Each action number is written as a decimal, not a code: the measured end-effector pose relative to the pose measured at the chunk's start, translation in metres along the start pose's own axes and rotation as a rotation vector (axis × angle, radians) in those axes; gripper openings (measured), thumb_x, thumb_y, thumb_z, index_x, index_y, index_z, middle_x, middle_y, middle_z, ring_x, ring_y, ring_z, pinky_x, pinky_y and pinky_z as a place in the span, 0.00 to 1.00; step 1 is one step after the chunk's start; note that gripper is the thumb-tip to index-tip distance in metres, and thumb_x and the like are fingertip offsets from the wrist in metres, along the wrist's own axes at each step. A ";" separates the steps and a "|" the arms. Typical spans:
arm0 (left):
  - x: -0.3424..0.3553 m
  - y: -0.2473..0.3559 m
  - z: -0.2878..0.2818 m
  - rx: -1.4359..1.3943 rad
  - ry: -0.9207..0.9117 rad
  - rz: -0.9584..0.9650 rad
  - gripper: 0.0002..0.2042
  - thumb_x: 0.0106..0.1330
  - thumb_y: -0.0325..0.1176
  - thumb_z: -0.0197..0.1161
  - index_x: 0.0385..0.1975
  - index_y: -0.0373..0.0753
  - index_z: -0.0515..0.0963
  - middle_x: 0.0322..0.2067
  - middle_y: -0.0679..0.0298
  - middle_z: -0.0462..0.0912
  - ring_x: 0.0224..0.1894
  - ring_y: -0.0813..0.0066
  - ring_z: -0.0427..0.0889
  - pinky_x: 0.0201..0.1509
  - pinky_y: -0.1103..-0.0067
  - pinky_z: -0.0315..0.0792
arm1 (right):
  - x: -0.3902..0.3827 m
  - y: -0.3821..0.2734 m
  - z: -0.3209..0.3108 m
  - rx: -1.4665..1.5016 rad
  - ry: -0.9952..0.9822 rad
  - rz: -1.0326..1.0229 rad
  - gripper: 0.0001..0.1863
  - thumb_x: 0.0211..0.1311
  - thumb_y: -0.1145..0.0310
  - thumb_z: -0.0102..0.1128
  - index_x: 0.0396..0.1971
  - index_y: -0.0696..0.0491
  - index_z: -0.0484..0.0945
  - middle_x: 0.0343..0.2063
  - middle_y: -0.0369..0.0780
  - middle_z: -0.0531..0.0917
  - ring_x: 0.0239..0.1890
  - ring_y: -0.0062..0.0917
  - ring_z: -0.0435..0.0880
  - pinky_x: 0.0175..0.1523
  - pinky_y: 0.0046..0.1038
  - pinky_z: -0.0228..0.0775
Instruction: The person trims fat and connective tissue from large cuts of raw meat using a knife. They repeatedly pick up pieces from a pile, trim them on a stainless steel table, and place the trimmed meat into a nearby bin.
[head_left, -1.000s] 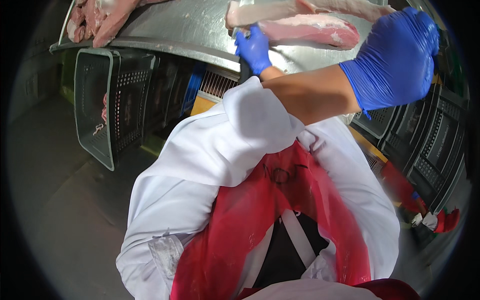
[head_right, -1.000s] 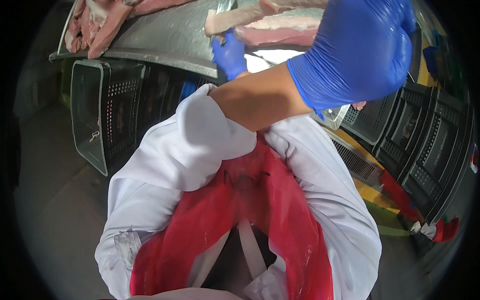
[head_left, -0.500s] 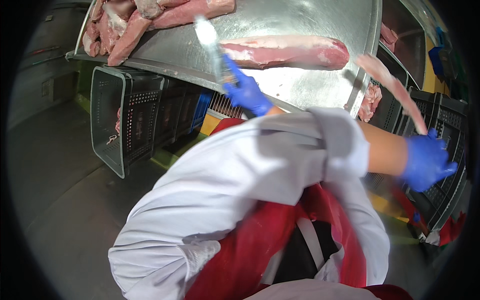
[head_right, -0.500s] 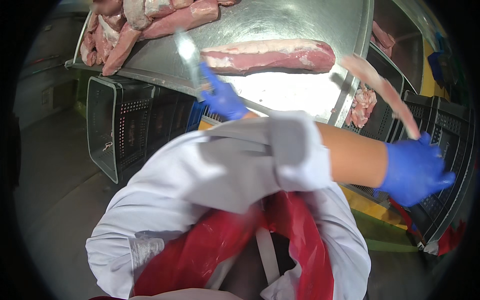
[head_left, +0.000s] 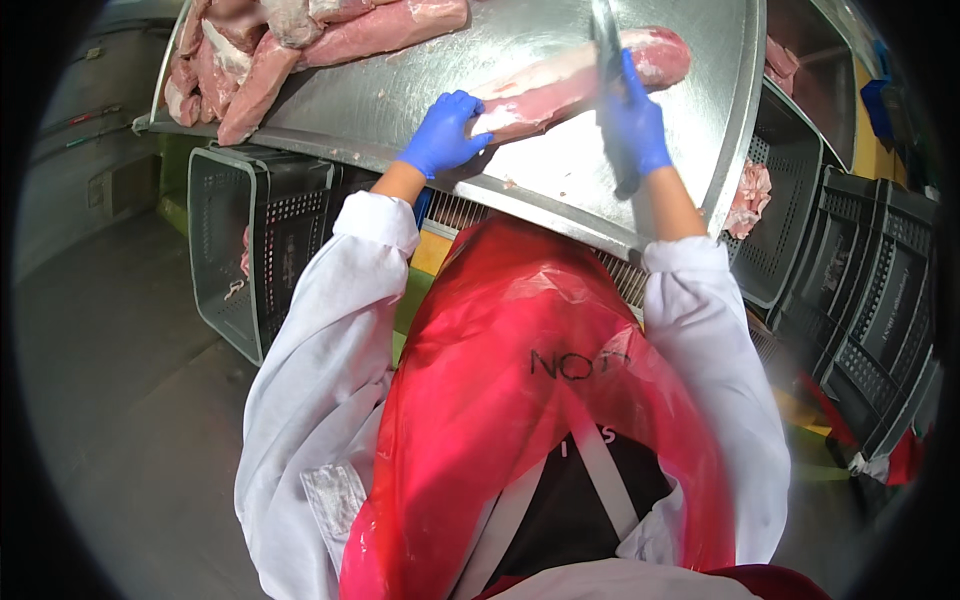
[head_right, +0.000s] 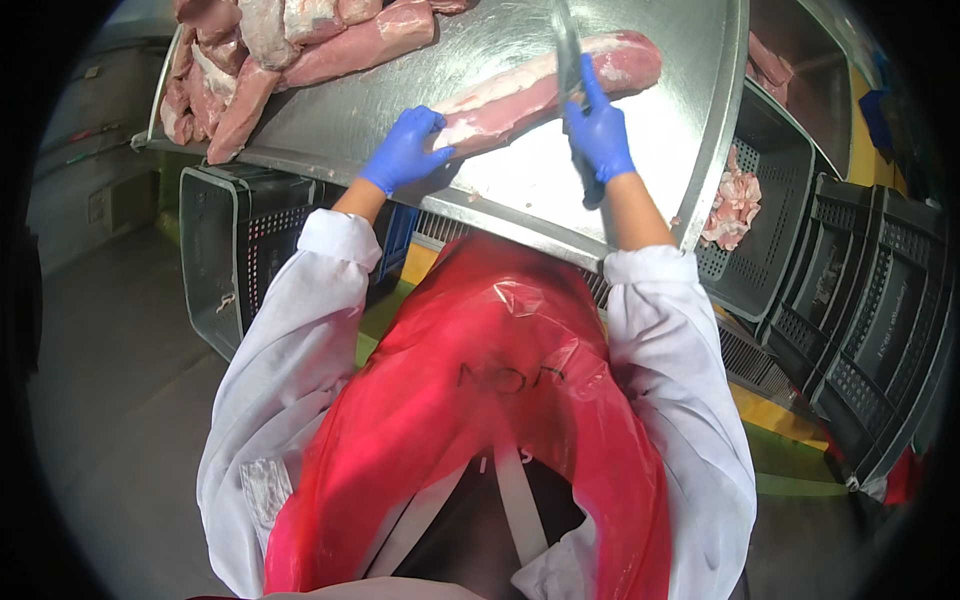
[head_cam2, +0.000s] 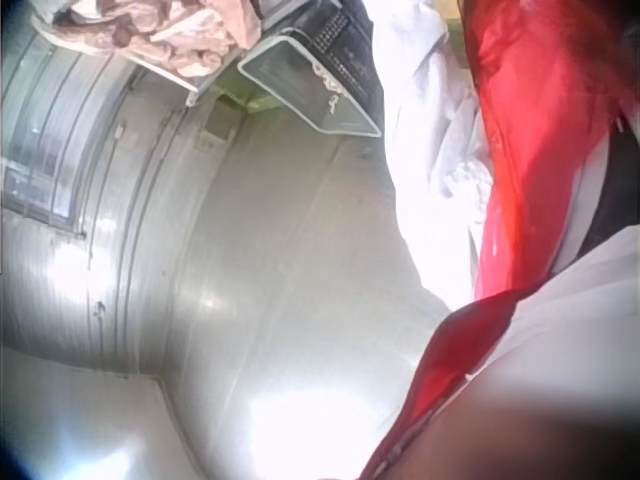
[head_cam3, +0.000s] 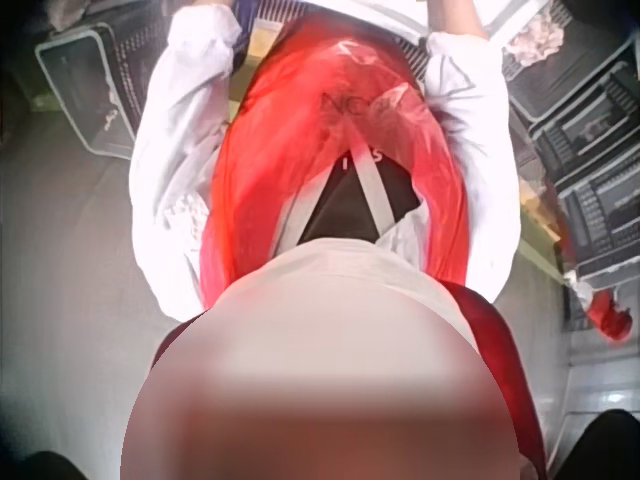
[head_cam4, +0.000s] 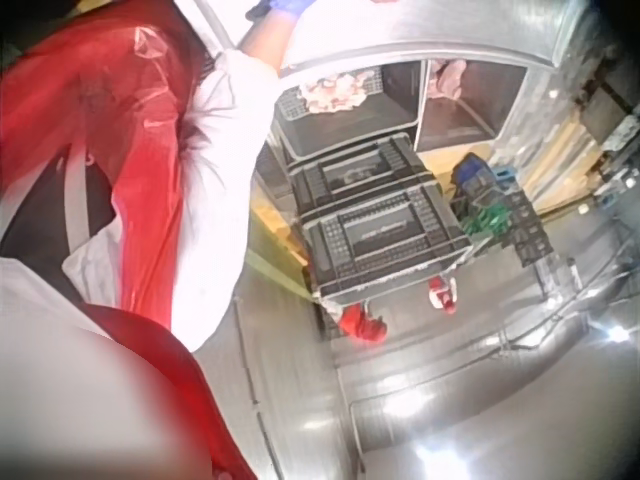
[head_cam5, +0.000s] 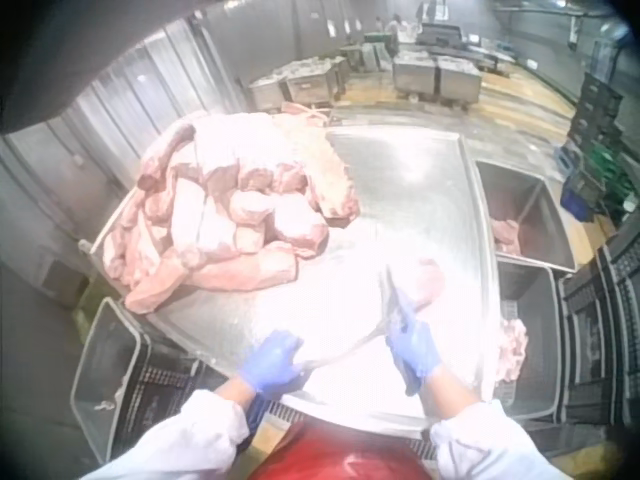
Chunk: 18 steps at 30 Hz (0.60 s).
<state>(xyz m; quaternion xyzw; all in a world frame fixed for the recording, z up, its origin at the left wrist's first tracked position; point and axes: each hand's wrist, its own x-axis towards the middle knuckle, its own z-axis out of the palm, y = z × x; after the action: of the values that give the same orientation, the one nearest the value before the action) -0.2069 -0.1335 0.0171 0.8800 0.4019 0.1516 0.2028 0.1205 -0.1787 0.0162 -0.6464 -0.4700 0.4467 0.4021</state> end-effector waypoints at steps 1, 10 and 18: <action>-0.004 0.001 0.001 -0.049 0.045 0.021 0.18 0.56 0.40 0.71 0.42 0.39 0.78 0.40 0.53 0.78 0.45 0.49 0.77 0.52 0.63 0.72 | -0.017 -0.008 0.015 -0.101 -0.023 -0.072 0.37 0.70 0.63 0.54 0.77 0.33 0.53 0.25 0.45 0.86 0.28 0.32 0.87 0.42 0.33 0.80; -0.032 -0.040 0.020 -0.339 0.313 -0.061 0.05 0.63 0.26 0.62 0.37 0.36 0.79 0.34 0.54 0.78 0.38 0.55 0.79 0.46 0.68 0.75 | -0.138 0.011 0.114 -0.155 -0.034 -0.037 0.39 0.68 0.69 0.52 0.77 0.44 0.51 0.18 0.52 0.79 0.19 0.38 0.82 0.31 0.36 0.73; -0.039 -0.067 0.052 -0.772 0.236 -0.271 0.05 0.71 0.27 0.57 0.41 0.35 0.78 0.38 0.60 0.83 0.40 0.74 0.81 0.47 0.77 0.75 | -0.219 0.019 0.161 -0.167 0.059 -0.044 0.42 0.67 0.73 0.55 0.78 0.42 0.48 0.21 0.37 0.80 0.20 0.18 0.76 0.33 0.24 0.73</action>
<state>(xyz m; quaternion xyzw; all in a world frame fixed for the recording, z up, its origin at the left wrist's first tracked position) -0.2526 -0.1364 -0.0642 0.6552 0.4482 0.3628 0.4882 -0.0638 -0.3791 -0.0026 -0.6801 -0.5076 0.3777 0.3703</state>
